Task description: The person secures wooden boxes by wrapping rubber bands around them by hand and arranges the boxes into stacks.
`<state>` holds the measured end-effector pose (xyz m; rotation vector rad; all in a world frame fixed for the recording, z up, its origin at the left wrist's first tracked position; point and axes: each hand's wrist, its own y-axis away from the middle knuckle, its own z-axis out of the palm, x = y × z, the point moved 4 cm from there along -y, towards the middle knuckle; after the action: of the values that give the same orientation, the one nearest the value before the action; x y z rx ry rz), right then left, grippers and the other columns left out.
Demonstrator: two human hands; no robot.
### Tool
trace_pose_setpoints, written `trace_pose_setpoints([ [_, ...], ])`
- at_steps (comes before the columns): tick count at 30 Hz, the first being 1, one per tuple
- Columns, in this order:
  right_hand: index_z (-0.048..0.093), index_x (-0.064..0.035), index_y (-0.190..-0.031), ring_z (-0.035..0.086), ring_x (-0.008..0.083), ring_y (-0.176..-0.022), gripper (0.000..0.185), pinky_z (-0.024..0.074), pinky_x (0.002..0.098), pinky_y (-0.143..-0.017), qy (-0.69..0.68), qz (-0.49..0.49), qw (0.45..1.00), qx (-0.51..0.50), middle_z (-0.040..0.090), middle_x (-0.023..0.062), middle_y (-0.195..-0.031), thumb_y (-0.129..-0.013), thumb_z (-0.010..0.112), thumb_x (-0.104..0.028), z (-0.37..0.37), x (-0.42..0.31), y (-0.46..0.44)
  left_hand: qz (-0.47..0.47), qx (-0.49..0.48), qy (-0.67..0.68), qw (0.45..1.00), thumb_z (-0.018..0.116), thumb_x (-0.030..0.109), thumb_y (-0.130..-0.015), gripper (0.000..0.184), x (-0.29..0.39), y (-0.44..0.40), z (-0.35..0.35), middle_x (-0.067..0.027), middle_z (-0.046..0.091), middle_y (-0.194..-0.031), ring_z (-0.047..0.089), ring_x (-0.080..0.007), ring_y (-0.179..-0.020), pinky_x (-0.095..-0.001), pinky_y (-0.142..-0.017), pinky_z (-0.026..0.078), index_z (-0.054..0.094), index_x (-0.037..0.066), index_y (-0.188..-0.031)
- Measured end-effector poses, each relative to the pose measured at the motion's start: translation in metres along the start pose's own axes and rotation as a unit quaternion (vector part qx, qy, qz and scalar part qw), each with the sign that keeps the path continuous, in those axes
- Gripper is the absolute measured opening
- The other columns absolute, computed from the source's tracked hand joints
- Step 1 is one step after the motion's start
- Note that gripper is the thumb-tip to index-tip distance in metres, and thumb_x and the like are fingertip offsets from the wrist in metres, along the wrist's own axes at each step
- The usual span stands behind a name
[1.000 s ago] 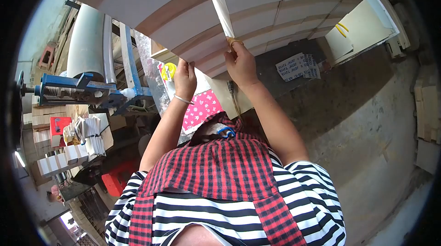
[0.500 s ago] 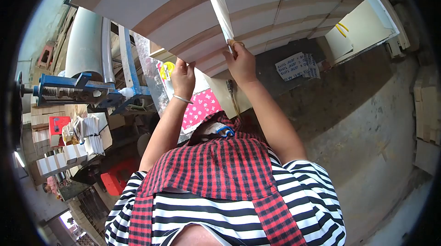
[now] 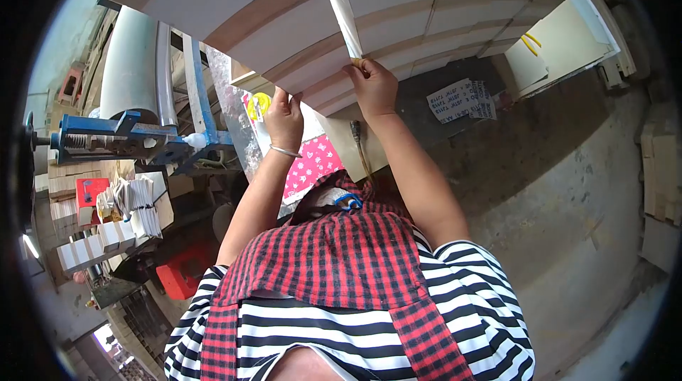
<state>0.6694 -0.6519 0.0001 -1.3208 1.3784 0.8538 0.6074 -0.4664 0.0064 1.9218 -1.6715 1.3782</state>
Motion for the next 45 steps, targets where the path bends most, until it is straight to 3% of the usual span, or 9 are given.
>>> trace_pose_setpoints([
  [4,0.067,-0.0017,-0.088,0.052,0.0018,-0.06,0.021,0.0428,0.0195,-0.057,0.016,-0.017,1.0,-0.006,0.064,0.0,-0.068,-0.076,0.07,-0.018,-0.003,-0.001,0.0,-0.01,-0.008,-0.003,1.0,0.057,0.003,-0.079,0.05,0.002,0.001,-0.004,-0.0218,0.059,-0.098,0.059,-0.0383,-0.082,-0.0398,-0.063,0.049,0.045,0.012,-0.126],
  [7,0.066,-0.0017,-0.088,0.052,0.0019,-0.061,0.021,0.043,0.0194,-0.058,0.01,-0.028,1.0,-0.008,0.064,0.0003,-0.069,-0.076,0.07,-0.019,-0.001,-0.003,0.001,-0.039,-0.035,0.052,0.997,0.055,-0.001,-0.084,0.032,-0.009,0.001,-0.003,-0.0078,0.064,-0.098,0.059,-0.0097,-0.085,-0.023,-0.073,0.046,0.053,0.003,-0.116],
  [11,0.066,-0.0018,-0.089,0.053,0.0024,-0.061,0.021,0.0431,0.0192,-0.059,0.004,-0.029,1.0,-0.005,0.064,0.0006,-0.069,-0.076,0.07,-0.019,-0.002,-0.006,0.003,-0.003,-0.014,0.194,0.981,0.053,-0.003,-0.085,0.036,-0.017,0.0,0.0,-0.0047,0.062,-0.102,0.057,-0.0107,-0.088,-0.0226,-0.078,0.046,0.049,-0.001,-0.121],
  [16,0.066,-0.0022,-0.09,0.053,0.003,-0.061,0.021,0.0431,0.0191,-0.06,0.025,-0.025,0.999,-0.015,0.063,0.0005,-0.068,-0.077,0.069,-0.019,-0.002,-0.006,0.002,-0.069,-0.052,0.182,0.98,0.05,-0.005,-0.086,0.039,-0.025,0.003,0.001,-0.0063,0.058,-0.11,0.054,-0.0117,-0.099,-0.0235,-0.082,0.045,0.045,-0.004,-0.124],
  [20,0.065,-0.0024,-0.096,0.051,0.0035,-0.062,0.022,0.0424,0.0188,-0.06,0.052,-0.054,0.997,-0.009,0.061,-0.0006,-0.07,-0.079,0.067,-0.015,-0.009,-0.013,0.004,-0.08,-0.056,0.226,0.969,0.06,-0.001,-0.081,0.051,-0.026,0.003,0.002,-0.0152,0.056,-0.119,0.056,-0.0165,-0.106,-0.0252,-0.081,0.047,0.042,0.002,-0.129],
  [27,0.059,-0.0025,-0.11,0.046,0.0052,-0.062,0.031,0.0406,0.0192,-0.059,-0.016,-0.171,0.985,0.026,0.055,-0.0022,-0.075,-0.079,0.063,-0.004,-0.021,-0.055,0.015,0.102,0.051,0.14,0.984,0.055,0.002,-0.085,0.053,0.039,-0.014,-0.037,-0.0181,0.044,-0.131,0.045,-0.0259,-0.12,-0.0307,-0.085,0.048,0.034,0.002,-0.134],
  [32,0.056,-0.0027,-0.114,0.044,0.006,-0.062,0.035,0.0402,0.0202,-0.059,0.015,-0.242,0.97,0.031,0.053,-0.0019,-0.077,-0.079,0.061,0.0,-0.024,-0.09,0.012,0.117,0.077,0.164,0.976,0.053,0.001,-0.086,0.049,0.061,-0.019,-0.043,-0.0189,0.044,-0.131,0.042,-0.0273,-0.122,-0.0311,-0.088,0.047,0.037,0.001,-0.132],
  [35,0.056,-0.0027,-0.114,0.043,0.0063,-0.062,0.035,0.0402,0.0204,-0.059,0.022,-0.254,0.966,0.032,0.052,-0.0017,-0.077,-0.079,0.061,0.0,-0.025,-0.102,0.011,0.148,0.072,0.073,0.984,0.054,0.001,-0.085,0.045,0.063,-0.022,-0.047,-0.0188,0.044,-0.13,0.043,-0.0262,-0.122,-0.0308,-0.091,0.044,0.041,0.001,-0.129],
  [45,0.057,-0.0021,-0.112,0.041,0.0075,-0.063,0.032,0.04,0.0203,-0.061,-0.002,-0.233,0.972,0.021,0.048,-0.0014,-0.074,-0.081,0.063,-0.006,-0.023,-0.102,0.007,0.044,0.087,0.176,0.98,0.057,0.002,-0.085,0.032,0.062,-0.027,-0.048,-0.0178,0.054,-0.119,0.052,-0.0242,-0.112,-0.0296,-0.092,0.043,0.055,-0.001,-0.116],
])
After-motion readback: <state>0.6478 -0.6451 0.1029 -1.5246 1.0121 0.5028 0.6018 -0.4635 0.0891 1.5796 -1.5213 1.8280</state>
